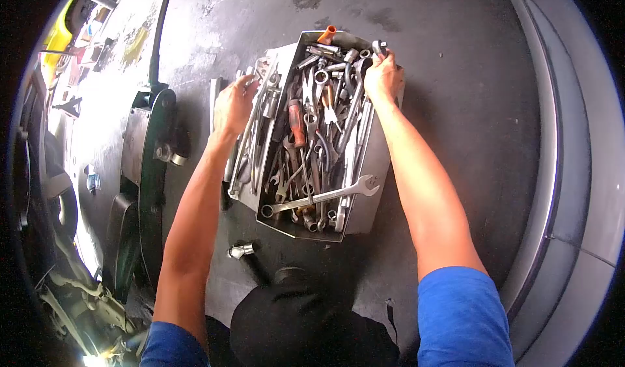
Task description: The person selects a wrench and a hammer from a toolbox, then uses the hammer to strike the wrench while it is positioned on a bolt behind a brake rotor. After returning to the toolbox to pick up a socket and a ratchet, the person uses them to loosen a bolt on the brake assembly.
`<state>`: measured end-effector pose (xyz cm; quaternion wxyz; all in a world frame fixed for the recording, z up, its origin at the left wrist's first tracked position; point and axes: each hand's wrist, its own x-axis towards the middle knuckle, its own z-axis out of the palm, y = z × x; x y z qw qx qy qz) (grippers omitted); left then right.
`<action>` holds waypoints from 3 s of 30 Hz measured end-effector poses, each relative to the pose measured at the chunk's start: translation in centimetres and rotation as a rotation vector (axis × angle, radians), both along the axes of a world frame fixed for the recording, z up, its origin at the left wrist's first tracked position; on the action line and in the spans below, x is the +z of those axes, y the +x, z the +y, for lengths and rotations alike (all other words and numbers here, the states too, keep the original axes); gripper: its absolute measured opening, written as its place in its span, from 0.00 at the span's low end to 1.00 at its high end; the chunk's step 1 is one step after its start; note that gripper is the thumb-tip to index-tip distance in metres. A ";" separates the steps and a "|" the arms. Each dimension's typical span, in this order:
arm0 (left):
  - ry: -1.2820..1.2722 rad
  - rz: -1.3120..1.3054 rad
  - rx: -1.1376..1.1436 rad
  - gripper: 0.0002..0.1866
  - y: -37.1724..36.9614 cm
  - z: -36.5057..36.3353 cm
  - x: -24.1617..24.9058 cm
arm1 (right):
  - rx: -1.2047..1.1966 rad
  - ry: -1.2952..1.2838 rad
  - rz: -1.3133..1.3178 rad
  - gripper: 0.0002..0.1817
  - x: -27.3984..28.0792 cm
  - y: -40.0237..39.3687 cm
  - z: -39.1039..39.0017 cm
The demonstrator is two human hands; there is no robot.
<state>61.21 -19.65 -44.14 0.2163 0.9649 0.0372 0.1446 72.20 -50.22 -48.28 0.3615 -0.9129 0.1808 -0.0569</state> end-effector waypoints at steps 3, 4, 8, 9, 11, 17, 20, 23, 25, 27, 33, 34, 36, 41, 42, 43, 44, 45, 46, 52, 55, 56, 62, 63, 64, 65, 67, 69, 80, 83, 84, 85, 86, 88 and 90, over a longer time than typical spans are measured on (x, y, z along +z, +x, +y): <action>-0.108 0.011 0.049 0.15 -2.9 -2.0 4.0 | 0.004 -0.051 -0.024 0.25 -1.0 0.6 -0.3; -0.161 0.054 0.070 0.15 -4.3 -3.0 5.2 | 0.029 -0.043 -0.055 0.25 -1.6 0.7 -0.5; -0.068 0.447 -0.096 0.18 -9.3 -7.8 6.6 | 0.034 -0.048 -0.027 0.25 -1.8 0.9 -0.7; 0.003 0.426 -0.092 0.19 -10.1 -8.7 5.3 | 0.035 -0.065 -0.032 0.25 -2.0 0.9 -0.7; 0.062 0.510 -0.066 0.22 -10.7 -10.4 5.0 | 0.035 -0.088 -0.041 0.25 -2.2 1.1 -0.8; 0.005 0.325 -0.046 0.28 -10.7 -11.4 3.2 | 0.036 -0.073 -0.043 0.25 -1.6 0.8 -0.6; -0.114 0.305 -0.012 0.39 -10.1 -12.1 0.5 | 0.014 -0.086 -0.054 0.24 -1.8 1.0 -0.6; -0.251 0.411 0.073 0.47 -9.3 -13.4 1.0 | 0.027 -0.050 -0.075 0.24 -1.9 1.1 -0.8; -0.209 0.353 0.048 0.44 -9.0 -14.4 0.5 | 0.049 -0.072 -0.079 0.24 -1.9 0.9 -0.8; -0.209 0.285 -0.018 0.41 -9.1 -15.1 0.3 | 0.032 -0.051 -0.067 0.25 -1.8 0.9 -0.7; -0.173 0.299 -0.159 0.43 -10.0 -16.1 0.0 | 0.041 -0.070 -0.101 0.25 -2.8 1.3 -1.2; -0.172 0.290 -0.180 0.43 -10.0 -15.9 -0.1 | 0.043 -0.047 -0.087 0.25 -2.5 1.3 -1.2; -0.287 0.265 -0.164 0.41 -9.9 -15.8 -0.3 | 0.049 -0.027 -0.072 0.25 -2.3 1.2 -1.0; -0.334 0.267 -0.164 0.43 -9.3 -18.0 0.2 | 0.078 -0.029 -0.083 0.25 -1.4 0.6 -0.8; -0.233 0.290 -0.150 0.45 -9.1 -18.4 0.4 | 0.080 -0.044 -0.084 0.25 -1.2 0.6 -0.8; -0.161 0.304 -0.143 0.47 -8.9 -18.6 0.5 | 0.088 -0.053 -0.092 0.25 -1.1 0.6 -0.8; -0.186 0.301 -0.151 0.44 -8.7 -18.6 0.5 | 0.078 -0.056 -0.081 0.25 -1.0 0.7 -0.7; -0.210 0.299 -0.159 0.41 -8.3 -18.1 0.9 | 0.067 -0.058 -0.067 0.25 -1.0 0.7 -0.6; -0.233 0.299 -0.167 0.39 -8.0 -17.6 1.2 | 0.056 -0.060 -0.052 0.25 -1.0 0.6 -0.6; -0.306 0.282 -0.040 0.15 -4.8 -14.5 2.4 | 0.041 -0.074 -0.088 0.25 -2.2 0.9 -0.9; -0.251 0.202 -0.090 0.15 -3.0 -13.7 2.4 | 0.041 -0.056 -0.078 0.25 -1.8 0.6 -0.8; -0.212 0.128 -0.113 0.16 -1.9 -13.5 1.7 | 0.043 -0.052 -0.087 0.25 -1.5 0.5 -0.6; -0.200 0.450 -0.082 0.30 3.7 -13.8 0.9 | 0.041 -0.025 -0.073 0.25 -1.4 0.6 -0.6; -0.161 0.427 -0.087 0.33 3.4 -14.1 0.8 | 0.040 -0.031 -0.077 0.25 -1.3 0.5 -0.6; -0.122 0.405 -0.089 0.36 3.1 -14.3 0.8 | 0.039 -0.036 -0.081 0.25 -1.3 0.4 -0.5; -0.137 0.453 -0.087 0.40 2.8 -14.7 0.8 | 0.040 -0.040 -0.087 0.25 -1.3 0.3 -0.4; -0.039 0.404 -0.119 0.39 1.1 -15.1 0.3 | 0.020 -0.035 -0.070 0.25 -1.2 0.4 -0.4; 0.013 0.439 -0.122 0.38 -0.3 -15.1 0.0 | -0.015 -0.030 -0.022 0.24 -0.9 0.4 -0.3; -0.096 0.455 -0.178 0.38 -2.1 -13.5 0.6 | 0.057 -0.014 -0.059 0.22 -0.5 0.2 -0.5; -0.031 0.472 -0.203 0.25 0.0 -12.4 1.6 | 0.035 -0.039 -0.045 0.24 -0.5 0.2 -0.3; -0.010 0.478 -0.212 0.21 0.7 -12.2 1.5 | 0.026 -0.038 -0.035 0.24 -0.3 0.1 -0.2; -0.001 0.189 -0.154 0.13 1.1 -12.5 1.0 | 0.016 -0.038 -0.027 0.24 0.0 0.1 -0.1; 0.138 0.193 -0.170 0.09 2.4 -12.3 0.7 | 0.005 -0.039 -0.017 0.24 0.2 0.0 0.0; 0.348 0.286 -0.211 0.07 4.4 -12.2 -0.6 | 0.015 -0.020 0.006 0.25 0.4 -0.1 0.0; 0.458 0.438 -0.264 0.06 6.2 -12.8 -0.4 | 0.030 -0.020 -0.001 0.25 0.4 -0.2 -0.1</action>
